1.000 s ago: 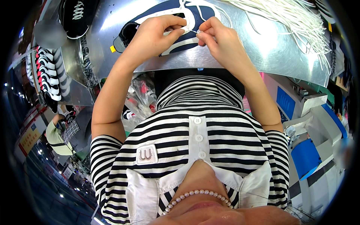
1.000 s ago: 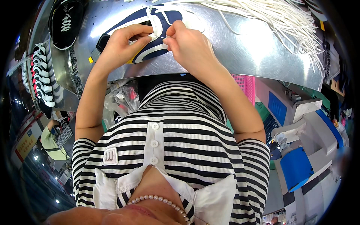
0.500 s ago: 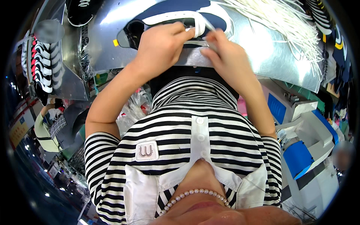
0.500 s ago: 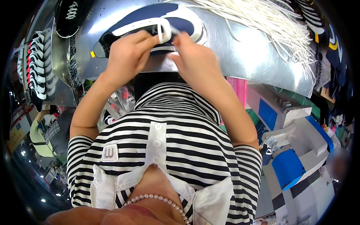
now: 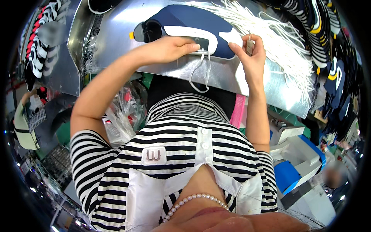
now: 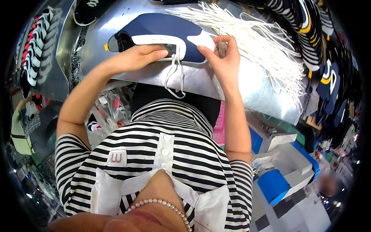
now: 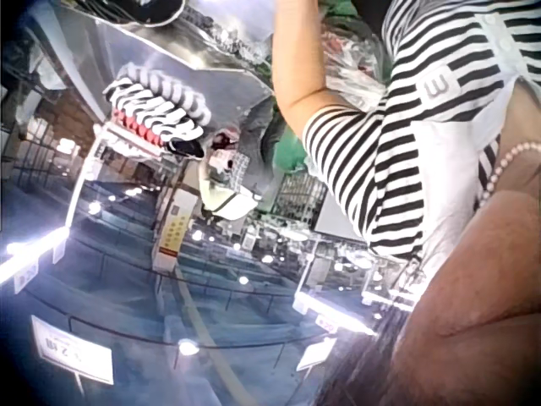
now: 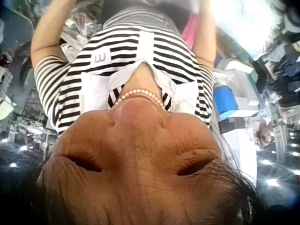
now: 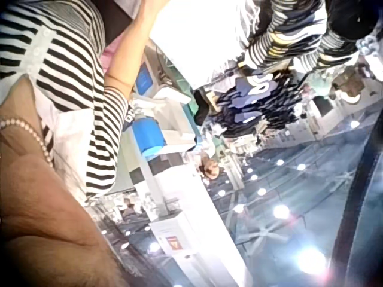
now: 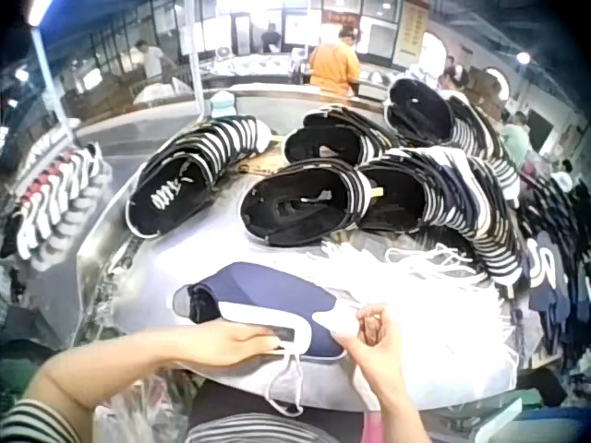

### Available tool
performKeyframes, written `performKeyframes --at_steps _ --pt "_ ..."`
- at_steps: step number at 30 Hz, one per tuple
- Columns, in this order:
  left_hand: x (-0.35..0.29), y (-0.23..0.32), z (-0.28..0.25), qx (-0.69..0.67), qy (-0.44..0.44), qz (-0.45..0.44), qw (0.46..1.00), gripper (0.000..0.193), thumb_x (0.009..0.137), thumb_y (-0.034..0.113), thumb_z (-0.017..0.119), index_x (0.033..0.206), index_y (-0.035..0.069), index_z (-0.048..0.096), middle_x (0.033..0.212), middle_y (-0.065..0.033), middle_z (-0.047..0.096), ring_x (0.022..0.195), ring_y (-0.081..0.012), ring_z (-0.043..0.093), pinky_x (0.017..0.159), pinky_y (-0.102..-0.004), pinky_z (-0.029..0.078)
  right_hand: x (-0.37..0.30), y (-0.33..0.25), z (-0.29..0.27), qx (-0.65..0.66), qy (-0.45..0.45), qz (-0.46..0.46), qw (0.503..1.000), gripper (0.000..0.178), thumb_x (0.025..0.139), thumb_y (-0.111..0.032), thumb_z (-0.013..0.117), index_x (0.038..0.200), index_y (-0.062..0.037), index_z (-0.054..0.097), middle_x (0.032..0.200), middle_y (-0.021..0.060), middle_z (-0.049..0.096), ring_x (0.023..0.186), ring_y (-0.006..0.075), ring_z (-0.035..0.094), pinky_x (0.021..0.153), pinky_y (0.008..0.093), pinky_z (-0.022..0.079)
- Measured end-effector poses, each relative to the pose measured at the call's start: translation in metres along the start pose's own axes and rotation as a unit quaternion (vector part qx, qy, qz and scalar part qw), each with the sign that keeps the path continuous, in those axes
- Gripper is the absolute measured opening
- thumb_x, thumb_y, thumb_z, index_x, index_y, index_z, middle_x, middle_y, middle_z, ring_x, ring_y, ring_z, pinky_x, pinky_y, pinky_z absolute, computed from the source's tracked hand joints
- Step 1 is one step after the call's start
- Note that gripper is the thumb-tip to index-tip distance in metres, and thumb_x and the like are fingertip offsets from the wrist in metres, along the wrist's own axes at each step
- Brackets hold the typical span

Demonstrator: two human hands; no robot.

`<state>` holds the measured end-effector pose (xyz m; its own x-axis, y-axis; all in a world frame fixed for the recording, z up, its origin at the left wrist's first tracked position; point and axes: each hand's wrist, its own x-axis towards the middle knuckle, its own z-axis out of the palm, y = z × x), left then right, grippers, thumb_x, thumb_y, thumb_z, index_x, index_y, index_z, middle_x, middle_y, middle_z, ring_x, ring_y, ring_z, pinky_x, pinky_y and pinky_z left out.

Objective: The person threads a white shoelace through the eyelets of a blue and white sneaker, then sets it onto a stack and picks up another sneaker to begin lacing it.

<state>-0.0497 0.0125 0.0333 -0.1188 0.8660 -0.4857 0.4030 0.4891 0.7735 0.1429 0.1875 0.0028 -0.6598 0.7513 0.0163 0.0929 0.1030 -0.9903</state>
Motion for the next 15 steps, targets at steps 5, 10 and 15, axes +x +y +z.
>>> performKeyframes --at_steps 5,10,15 --pt "0.009 0.007 0.006 -0.165 -0.003 -0.085 0.983 0.046 0.091 0.043 0.067 0.121 0.007 0.068 0.118 -0.0068 0.068 0.111 -0.0161 0.059 0.098 -0.031 0.043 -0.008 -0.001 0.015 -0.002 0.006 0.005 1.0 0.04 0.076 -0.008 0.085 0.099 -0.0054 0.052 0.077 -0.0066 0.045 0.065 0.0014 0.035 0.055 0.0174 0.027" --pt "0.028 -0.022 0.017 -0.131 0.074 -0.001 0.989 0.03 0.087 0.031 0.067 0.105 0.007 0.072 0.096 -0.0091 0.072 0.093 -0.0217 0.066 0.084 -0.0356 0.05 -0.013 0.003 0.016 -0.016 0.009 0.025 1.0 0.045 0.074 -0.014 0.087 0.101 -0.0056 0.051 0.08 -0.0041 0.049 0.068 0.0039 0.041 0.058 0.0195 0.034" --pt "0.033 -0.047 0.012 0.095 0.231 0.118 0.961 0.017 0.085 0.019 0.066 0.096 0.007 0.072 0.087 -0.0112 0.072 0.079 -0.031 0.068 0.074 -0.0396 0.053 -0.008 0.011 0.008 -0.103 0.012 0.097 0.99 0.053 0.07 -0.027 0.09 0.101 -0.0051 0.052 0.087 0.0069 0.061 0.074 0.01 0.054 0.065 0.0226 0.044"
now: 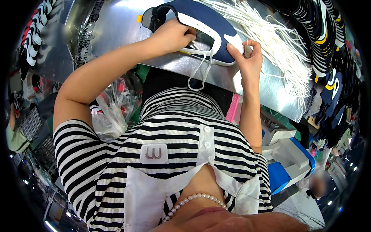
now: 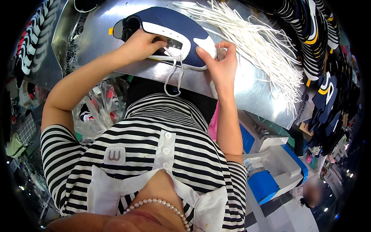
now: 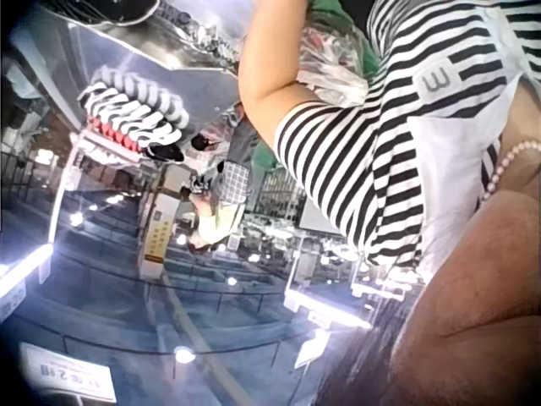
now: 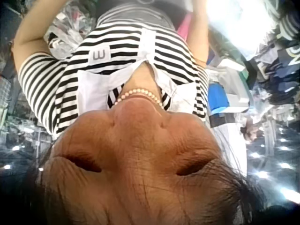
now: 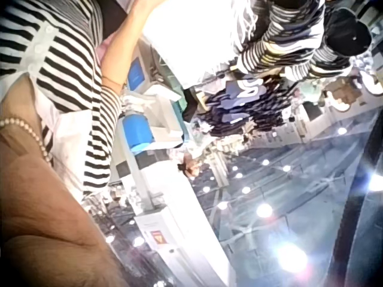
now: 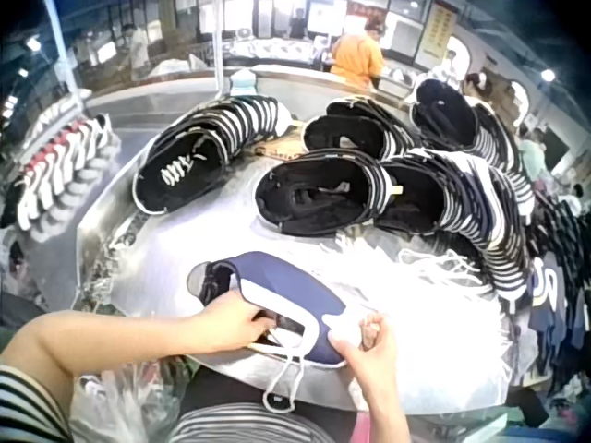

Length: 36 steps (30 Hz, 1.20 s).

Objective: The person threads a white shoelace through the eyelets of a blue and white sneaker, then sets it onto a stack and picks up another sneaker to begin lacing it.

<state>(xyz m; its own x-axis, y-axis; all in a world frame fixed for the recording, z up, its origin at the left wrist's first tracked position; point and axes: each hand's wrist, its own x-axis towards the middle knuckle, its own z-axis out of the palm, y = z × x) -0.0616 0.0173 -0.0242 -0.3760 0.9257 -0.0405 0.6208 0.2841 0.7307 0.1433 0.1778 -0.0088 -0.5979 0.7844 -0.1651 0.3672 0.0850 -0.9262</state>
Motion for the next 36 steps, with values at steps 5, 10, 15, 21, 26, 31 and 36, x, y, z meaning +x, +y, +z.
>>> performKeyframes --at_steps 5,10,15,21,26,31,36 --pt "0.002 0.02 -0.006 -0.035 -0.042 -0.024 0.998 0.013 0.084 0.011 0.071 0.094 0.004 0.072 0.087 -0.0068 0.071 0.082 -0.0171 0.067 0.078 -0.0318 0.052 0.005 0.002 0.0 0.047 -0.019 -0.009 0.999 0.053 0.072 -0.024 0.088 0.108 -0.0031 0.054 0.097 0.0132 0.067 0.084 0.0145 0.063 0.071 0.0262 0.05" --pt "0.003 0.02 -0.007 -0.082 -0.033 -0.032 0.996 0.015 0.083 0.016 0.07 0.091 0.004 0.073 0.086 -0.0106 0.072 0.079 -0.0222 0.068 0.075 -0.033 0.052 -0.011 0.007 0.008 0.207 -0.073 -0.001 0.976 0.051 0.078 -0.015 0.084 0.117 -0.0014 0.054 0.103 0.0119 0.067 0.086 0.0154 0.064 0.073 0.0273 0.052" --pt "0.0 0.027 -0.053 0.19 0.095 0.131 0.968 0.009 0.087 0.008 0.064 0.092 0.001 0.063 0.089 -0.0126 0.062 0.076 -0.0296 0.063 0.069 -0.0365 0.05 -0.009 0.009 -0.003 0.18 -0.07 0.006 0.981 0.05 0.079 -0.018 0.083 0.115 -0.0018 0.053 0.1 0.0131 0.068 0.086 0.015 0.065 0.073 0.0273 0.053" --pt "-0.021 -0.036 -0.2 0.49 0.277 0.099 0.821 0.005 0.09 0.004 0.06 0.095 0.002 0.06 0.092 -0.0136 0.063 0.085 -0.0351 0.061 0.073 -0.043 0.049 -0.011 0.004 -0.037 0.245 -0.065 0.017 0.967 0.044 0.081 -0.013 0.081 0.112 -0.0006 0.052 0.1 0.0155 0.067 0.084 0.018 0.067 0.069 0.0286 0.057" --pt "-0.052 -0.049 -0.218 0.491 0.276 0.088 0.822 0.003 0.092 0.005 0.058 0.093 0.004 0.061 0.092 -0.0135 0.064 0.084 -0.0338 0.061 0.071 -0.0426 0.05 -0.007 0.02 -0.038 0.168 -0.091 0.016 0.981 0.046 0.082 -0.022 0.081 0.113 -0.002 0.055 0.097 0.0123 0.067 0.086 0.0167 0.065 0.075 0.0291 0.052" --pt "-0.03 0.145 -0.101 0.006 -0.127 0.341 0.932 0.014 0.079 0.003 0.067 0.093 0.001 0.064 0.103 -0.015 0.068 0.094 -0.0268 0.065 0.081 -0.0348 0.051 0.008 0.01 -0.031 -0.24 0.04 -0.162 0.956 0.043 0.084 -0.032 0.076 0.114 -0.004 0.062 0.095 0.0114 0.07 0.079 0.0215 0.067 0.069 0.0307 0.05" --pt "0.014 0.113 -0.085 0.098 0.089 0.245 0.96 0.009 0.087 0.007 0.068 0.091 0.0 0.065 0.136 -0.0147 0.058 0.119 -0.0288 0.058 0.096 -0.0346 0.046 0.003 0.0 -0.04 -0.062 0.086 -0.129 0.986 0.026 0.088 -0.022 0.073 0.107 -0.0042 0.07 0.09 0.0047 0.067 0.072 0.014 0.06 0.064 0.0264 0.047"
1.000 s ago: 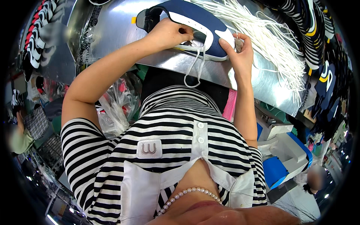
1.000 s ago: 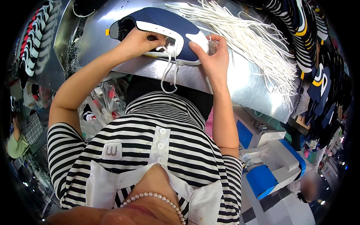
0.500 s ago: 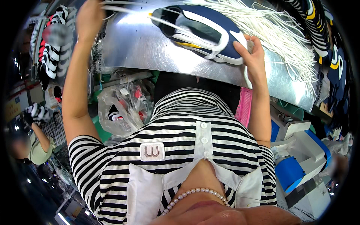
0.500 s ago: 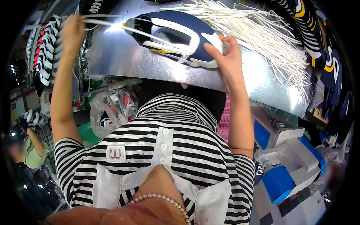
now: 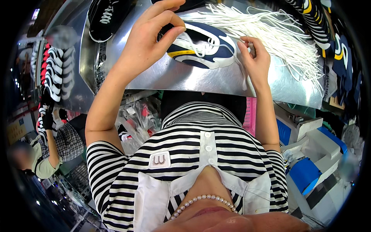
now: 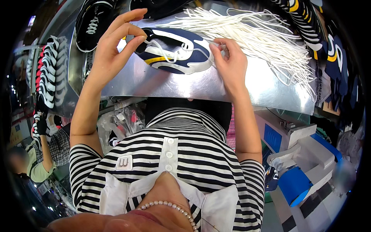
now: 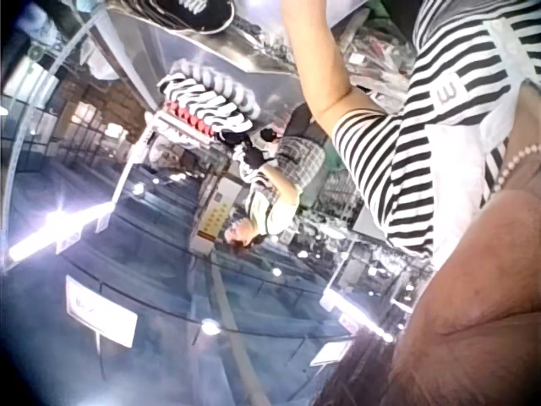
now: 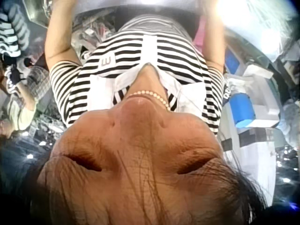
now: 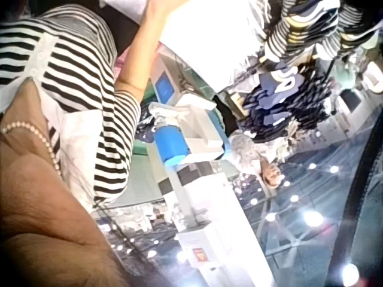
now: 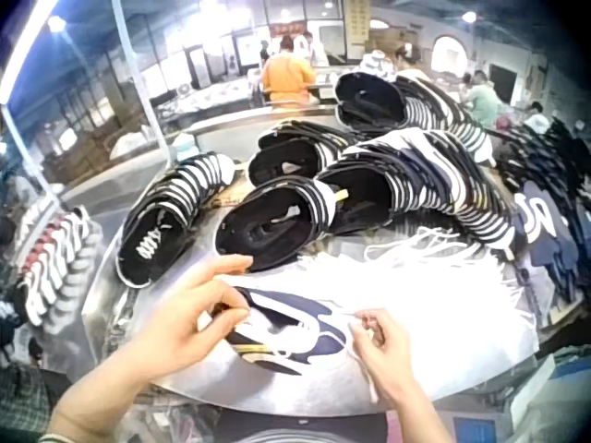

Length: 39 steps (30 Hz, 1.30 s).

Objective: The person threads a white shoelace through the eyelets of a blue and white sneaker, then sets it onto a stack and picks up another sneaker to begin lacing it.

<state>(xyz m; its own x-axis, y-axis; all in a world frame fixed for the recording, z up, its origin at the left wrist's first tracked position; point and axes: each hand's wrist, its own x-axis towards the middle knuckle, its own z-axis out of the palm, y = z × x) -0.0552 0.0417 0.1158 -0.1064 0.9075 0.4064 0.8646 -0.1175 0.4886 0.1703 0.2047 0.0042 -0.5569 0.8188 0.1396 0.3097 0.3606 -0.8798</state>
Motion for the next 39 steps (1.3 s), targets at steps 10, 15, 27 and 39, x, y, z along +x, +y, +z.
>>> performKeyframes --at_steps 10,15,27,39 --pt "-0.001 -0.009 0.055 -0.053 0.032 -0.101 0.993 0.01 0.09 0.01 0.067 0.097 0.003 0.069 0.109 -0.0078 0.068 0.092 -0.0206 0.064 0.078 -0.0292 0.049 -0.004 -0.024 0.05 0.408 -0.132 0.14 0.892 0.015 0.089 -0.016 0.071 0.098 -0.005 0.066 0.071 -0.0051 0.057 0.059 0.0017 0.043 0.053 0.0184 0.034" --pt "-0.025 -0.037 0.058 -0.138 -0.207 -0.38 0.891 0.043 0.098 0.042 0.059 0.112 0.003 0.07 0.096 -0.008 0.068 0.088 -0.0164 0.064 0.081 -0.031 0.05 0.005 -0.009 0.06 0.345 -0.122 0.154 0.918 0.024 0.086 -0.013 0.071 0.105 -0.0001 0.065 0.079 0.0006 0.068 0.059 0.0027 0.048 0.054 0.0185 0.039" --pt "-0.039 -0.004 0.104 -0.336 0.027 -0.427 0.839 0.023 0.091 0.028 0.072 0.092 0.005 0.069 0.072 0.0021 0.063 0.064 -0.0049 0.055 0.057 -0.0231 0.042 -0.005 -0.018 0.068 0.062 -0.128 0.073 0.987 0.046 0.082 -0.016 0.076 0.123 -0.004 0.057 0.094 0.0135 0.073 0.082 0.0203 0.069 0.075 0.0306 0.054" --pt "-0.05 -0.002 0.108 -0.314 0.069 -0.409 0.854 0.016 0.088 0.016 0.074 0.093 0.001 0.071 0.077 0.0 0.067 0.065 -0.0067 0.06 0.06 -0.0226 0.047 -0.021 -0.026 0.035 0.03 -0.153 -0.046 0.987 0.027 0.09 -0.017 0.066 0.113 -0.0024 0.062 0.094 0.0172 0.071 0.083 0.0304 0.069 0.073 0.0365 0.053"
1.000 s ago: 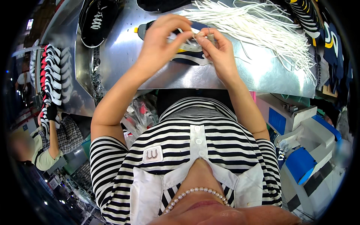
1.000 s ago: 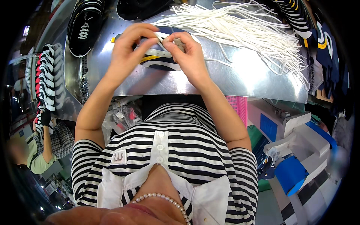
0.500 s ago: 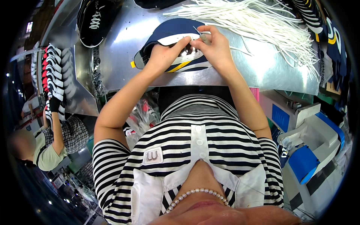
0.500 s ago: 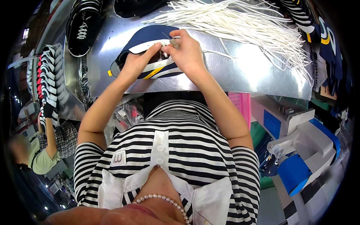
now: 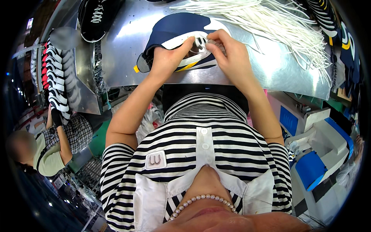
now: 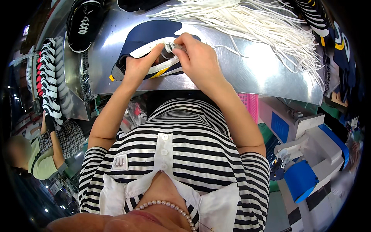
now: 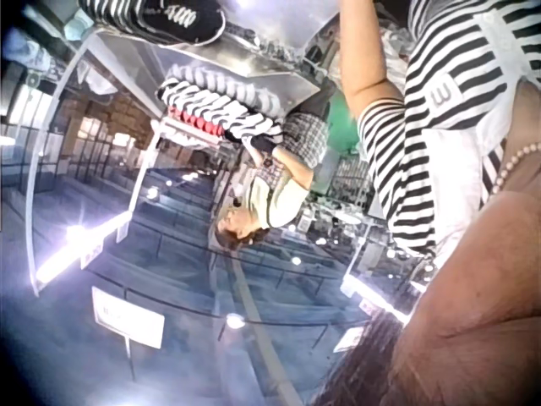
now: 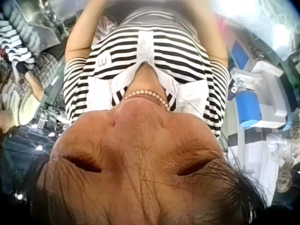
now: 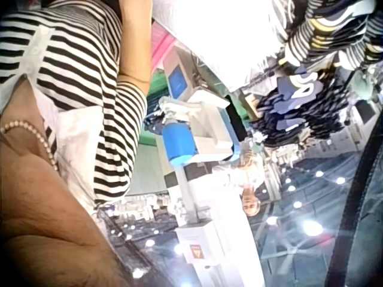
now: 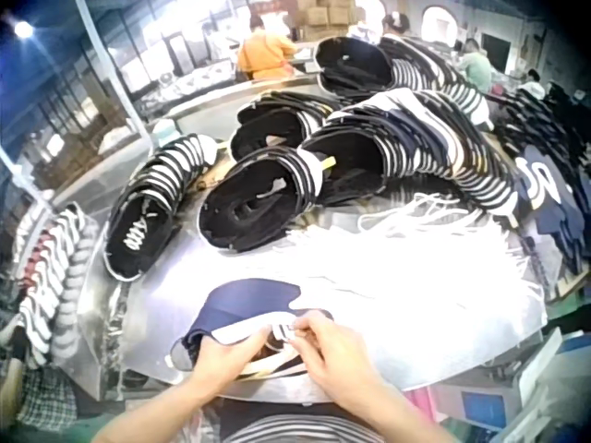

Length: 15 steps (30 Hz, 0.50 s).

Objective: The person threads a white shoelace through the eyelets of a blue and white sneaker, then sets it onto a stack and picks up another sneaker to begin lacing it.

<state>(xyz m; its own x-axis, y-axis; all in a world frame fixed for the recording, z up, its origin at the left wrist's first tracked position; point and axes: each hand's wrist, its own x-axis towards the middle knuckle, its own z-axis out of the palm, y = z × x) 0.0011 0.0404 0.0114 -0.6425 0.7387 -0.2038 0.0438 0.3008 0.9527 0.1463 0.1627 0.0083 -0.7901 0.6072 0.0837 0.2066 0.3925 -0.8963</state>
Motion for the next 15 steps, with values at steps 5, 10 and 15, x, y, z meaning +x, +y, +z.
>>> performKeyframes --at_steps 5,10,15 --pt "-0.002 -0.001 0.004 -0.011 0.015 0.041 0.999 0.016 0.088 0.015 0.074 0.093 0.0 0.07 0.079 -0.0012 0.069 0.066 -0.0068 0.061 0.061 -0.0221 0.048 0.004 0.002 0.002 -0.037 0.002 -0.019 0.999 0.018 0.09 -0.014 0.067 0.102 -0.0008 0.068 0.086 0.0154 0.072 0.076 0.0247 0.07 0.07 0.0309 0.053" --pt "-0.002 -0.01 -0.001 0.101 -0.03 0.143 0.984 0.016 0.09 0.01 0.068 0.101 -0.002 0.071 0.09 -0.0083 0.074 0.08 -0.0191 0.071 0.07 -0.0298 0.054 0.015 0.001 0.003 -0.091 -0.034 -0.036 0.995 0.031 0.089 -0.014 0.064 0.114 0.0036 0.059 0.077 0.0173 0.069 0.072 0.0332 0.069 0.067 0.0403 0.053" --pt "-0.01 -0.023 0.002 0.172 -0.005 0.311 0.935 0.016 0.09 0.007 0.064 0.105 0.0 0.068 0.094 -0.0112 0.07 0.083 -0.0274 0.068 0.073 -0.0354 0.053 0.019 -0.027 0.016 -0.194 -0.089 -0.033 0.976 0.036 0.084 -0.01 0.06 0.108 0.0129 0.045 0.069 0.0218 0.066 0.064 0.0374 0.067 0.06 0.0434 0.055"
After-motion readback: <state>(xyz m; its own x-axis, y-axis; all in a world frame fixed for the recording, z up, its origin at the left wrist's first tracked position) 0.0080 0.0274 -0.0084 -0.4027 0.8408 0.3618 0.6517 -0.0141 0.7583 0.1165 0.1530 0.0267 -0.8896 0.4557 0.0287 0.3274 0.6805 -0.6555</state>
